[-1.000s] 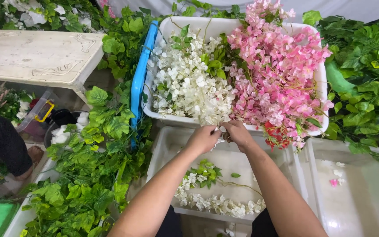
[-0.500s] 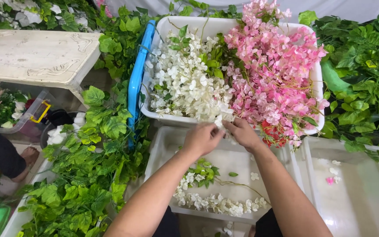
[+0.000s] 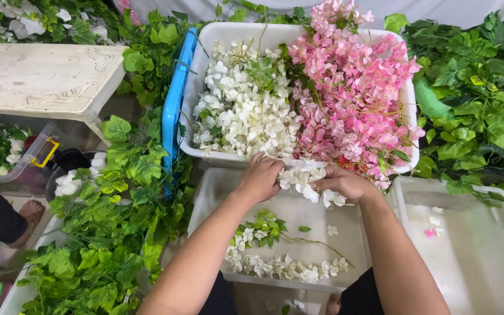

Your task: The person arranges white and pink artificial flowers in a white plastic tub. They pick up bunches of flowers, separate them, and place them into the container, occasionally adjusting the arrangement by hand.

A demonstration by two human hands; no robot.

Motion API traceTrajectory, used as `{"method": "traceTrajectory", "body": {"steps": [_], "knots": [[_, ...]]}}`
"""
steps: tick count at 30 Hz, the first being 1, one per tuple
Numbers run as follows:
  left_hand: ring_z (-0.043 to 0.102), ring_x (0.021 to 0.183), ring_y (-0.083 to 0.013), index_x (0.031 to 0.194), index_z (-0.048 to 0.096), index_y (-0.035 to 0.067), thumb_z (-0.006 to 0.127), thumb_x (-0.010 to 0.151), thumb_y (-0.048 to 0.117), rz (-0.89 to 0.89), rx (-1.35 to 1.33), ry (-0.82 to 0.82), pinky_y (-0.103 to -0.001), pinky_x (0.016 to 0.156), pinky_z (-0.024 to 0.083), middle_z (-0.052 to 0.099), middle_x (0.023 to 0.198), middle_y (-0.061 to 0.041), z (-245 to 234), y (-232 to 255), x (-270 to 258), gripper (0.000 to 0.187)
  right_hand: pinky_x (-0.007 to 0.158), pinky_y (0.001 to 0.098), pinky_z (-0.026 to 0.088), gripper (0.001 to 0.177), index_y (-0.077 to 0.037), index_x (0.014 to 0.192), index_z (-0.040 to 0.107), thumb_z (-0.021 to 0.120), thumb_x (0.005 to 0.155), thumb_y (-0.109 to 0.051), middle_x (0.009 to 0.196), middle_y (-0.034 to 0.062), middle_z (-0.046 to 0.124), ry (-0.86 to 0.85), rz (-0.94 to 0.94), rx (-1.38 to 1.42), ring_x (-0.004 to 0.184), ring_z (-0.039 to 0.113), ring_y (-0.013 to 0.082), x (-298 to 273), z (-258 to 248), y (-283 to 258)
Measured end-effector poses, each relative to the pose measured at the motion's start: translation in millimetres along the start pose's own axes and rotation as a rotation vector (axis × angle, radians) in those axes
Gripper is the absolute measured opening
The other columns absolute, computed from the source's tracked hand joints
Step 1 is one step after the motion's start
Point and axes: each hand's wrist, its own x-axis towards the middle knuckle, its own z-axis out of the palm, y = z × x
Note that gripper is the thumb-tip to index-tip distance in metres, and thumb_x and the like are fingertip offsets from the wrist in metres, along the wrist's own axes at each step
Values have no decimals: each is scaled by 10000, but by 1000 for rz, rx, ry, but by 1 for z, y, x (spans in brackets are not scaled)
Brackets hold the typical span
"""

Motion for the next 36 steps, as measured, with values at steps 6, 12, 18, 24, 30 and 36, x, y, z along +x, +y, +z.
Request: {"method": "traceTrajectory", "body": {"steps": [6, 12, 18, 24, 30, 36], "knots": [[674, 1137, -256, 1096, 646, 117, 597, 896, 310, -37, -14, -85, -463, 1196, 296, 741, 1068, -95, 1, -3, -3, 281, 752, 382, 505, 253, -93, 916, 812, 713, 872, -322, 782, 140, 732, 135, 52, -635, 797, 672, 274, 13, -3, 5], [666, 1141, -290, 1139, 649, 87, 651, 884, 269, -115, -1, -62, -504, 1192, 275, 729, 1075, -127, 7, 3, -1, 313, 1007, 469, 540, 364, -94, 1220, 728, 672, 924, -299, 1178, 141, 773, 213, -28, -603, 1206, 690, 310, 23, 14, 1], [671, 1078, -273, 1062, 614, 129, 648, 880, 319, -200, 68, 7, -511, 1147, 297, 722, 1002, -103, 6, 4, -1, 265, 1108, 544, 442, 532, -11, 1277, 698, 703, 929, -414, 1270, 271, 691, 177, -189, -581, 1280, 599, 449, 16, 34, -18], [676, 1063, -311, 1097, 639, 66, 640, 896, 220, -171, 61, 19, -533, 1172, 253, 729, 1004, -165, -5, 15, 0, 253, 865, 434, 586, 245, -169, 964, 833, 779, 794, -337, 974, 96, 685, 389, -379, -1094, 922, 710, 370, 56, 24, 45], [606, 1192, -372, 1536, 313, 98, 580, 963, 164, -36, -123, 50, -578, 1219, 168, 657, 1130, -211, -30, 21, -6, 636, 616, 431, 633, 219, -264, 1052, 799, 678, 887, -339, 994, 18, 594, 877, -255, -1273, 687, 727, 320, 54, 27, 26], [614, 1051, -257, 1010, 662, 171, 645, 932, 118, 139, 153, 702, -507, 1004, 474, 587, 1030, -31, 30, -25, 28, 96, 729, 400, 629, 271, -136, 1101, 757, 706, 836, -121, 1084, 85, 566, 1012, -556, -1009, 909, 727, 349, 91, 8, 60]]}}
